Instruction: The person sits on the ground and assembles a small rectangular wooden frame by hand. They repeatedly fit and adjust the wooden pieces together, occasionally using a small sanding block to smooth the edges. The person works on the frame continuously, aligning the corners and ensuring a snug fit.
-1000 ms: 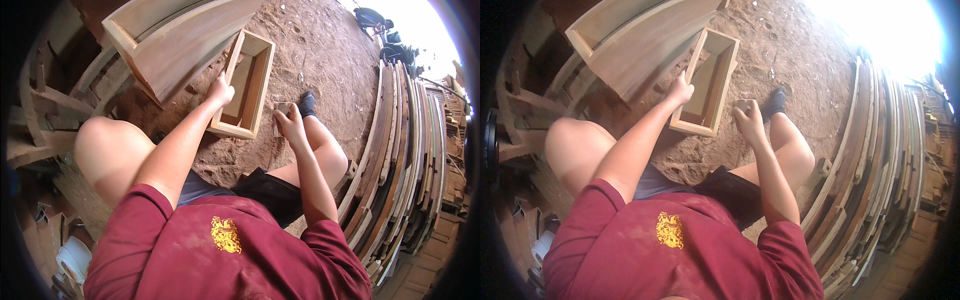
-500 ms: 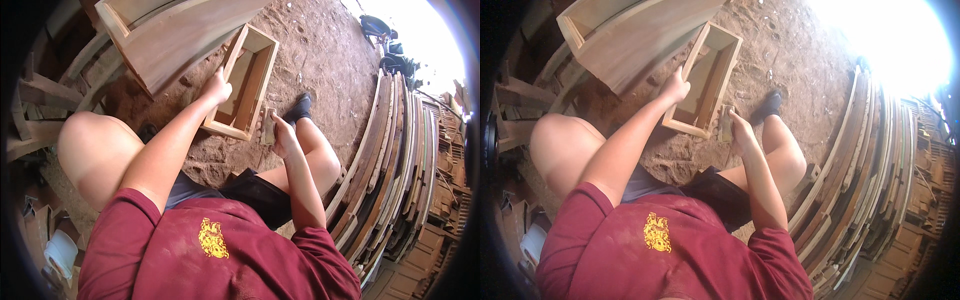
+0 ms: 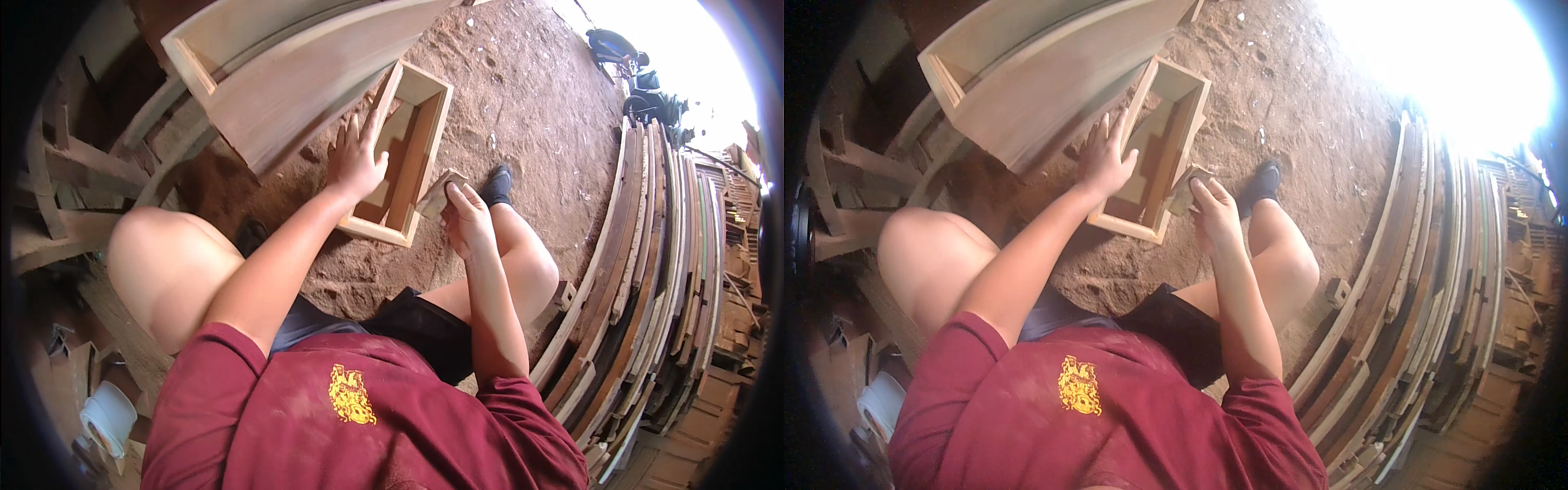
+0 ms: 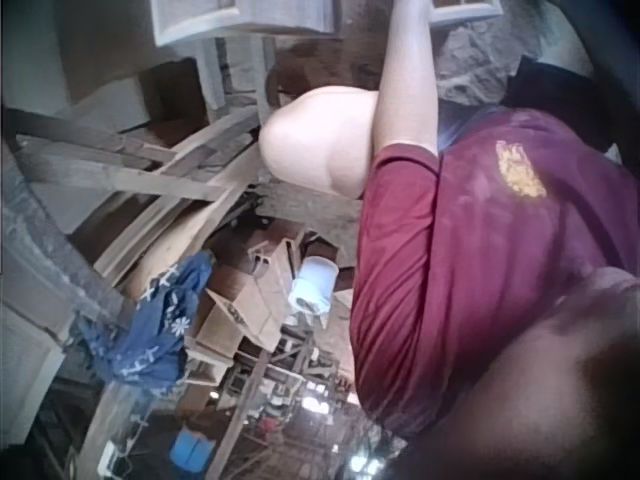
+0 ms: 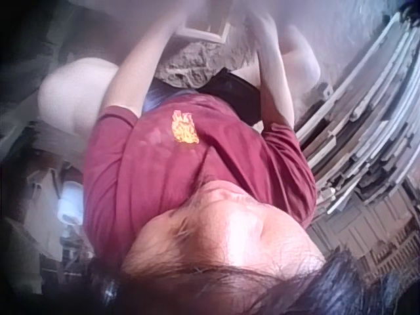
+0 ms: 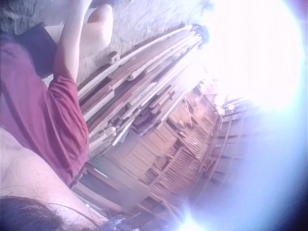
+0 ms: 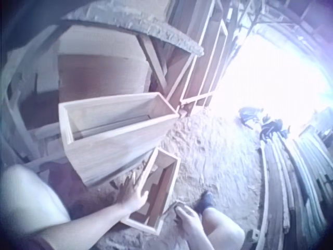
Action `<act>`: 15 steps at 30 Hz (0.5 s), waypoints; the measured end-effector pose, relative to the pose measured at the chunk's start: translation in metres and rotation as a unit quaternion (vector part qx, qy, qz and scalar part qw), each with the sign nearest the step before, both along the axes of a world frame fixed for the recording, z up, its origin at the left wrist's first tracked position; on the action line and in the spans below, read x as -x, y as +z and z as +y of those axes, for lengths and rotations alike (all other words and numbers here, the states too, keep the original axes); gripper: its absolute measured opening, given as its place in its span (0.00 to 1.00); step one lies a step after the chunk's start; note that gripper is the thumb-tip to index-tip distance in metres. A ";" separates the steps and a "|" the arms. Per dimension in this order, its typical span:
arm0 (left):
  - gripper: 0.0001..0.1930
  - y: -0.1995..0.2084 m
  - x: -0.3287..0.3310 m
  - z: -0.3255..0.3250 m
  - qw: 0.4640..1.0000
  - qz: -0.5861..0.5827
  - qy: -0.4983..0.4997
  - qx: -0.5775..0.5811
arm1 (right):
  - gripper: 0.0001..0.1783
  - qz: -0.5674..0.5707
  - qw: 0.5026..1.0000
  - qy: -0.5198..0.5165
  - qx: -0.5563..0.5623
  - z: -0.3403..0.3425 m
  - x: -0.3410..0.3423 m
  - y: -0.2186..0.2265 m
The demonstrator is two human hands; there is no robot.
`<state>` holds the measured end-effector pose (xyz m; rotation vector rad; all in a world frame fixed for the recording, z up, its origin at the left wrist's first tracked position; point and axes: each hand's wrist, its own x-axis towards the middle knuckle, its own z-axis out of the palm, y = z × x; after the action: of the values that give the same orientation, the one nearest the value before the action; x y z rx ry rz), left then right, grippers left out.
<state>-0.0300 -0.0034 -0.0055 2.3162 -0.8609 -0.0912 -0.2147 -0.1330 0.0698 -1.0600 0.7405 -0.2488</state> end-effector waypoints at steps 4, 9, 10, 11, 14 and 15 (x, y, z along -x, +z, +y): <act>0.26 0.060 0.012 0.005 0.980 0.105 -0.076 0.153 | 0.11 -0.034 0.999 -0.009 0.029 -0.004 -0.004 0.018; 0.20 0.082 0.028 0.017 0.769 0.579 -0.204 0.180 | 0.04 -0.039 0.996 -0.012 0.080 0.009 -0.014 0.033; 0.17 0.082 0.029 0.019 0.740 0.620 -0.196 0.172 | 0.03 -0.046 0.996 -0.010 0.080 0.011 -0.015 0.036; 0.15 0.078 0.029 0.020 0.706 0.650 -0.192 0.204 | 0.03 -0.037 0.997 -0.013 0.062 0.012 -0.016 0.041; 0.11 0.068 0.033 0.024 0.620 0.716 -0.172 0.271 | 0.04 -0.064 0.997 0.011 0.033 0.008 -0.010 0.028; 0.10 0.072 0.034 0.028 0.613 0.722 -0.165 0.276 | 0.05 -0.071 0.997 0.014 0.025 0.009 -0.008 0.025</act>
<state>-0.0636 0.0241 0.0660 0.8373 -0.2709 -1.4013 -0.2072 -0.1245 0.0946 -1.0879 0.5933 -0.3168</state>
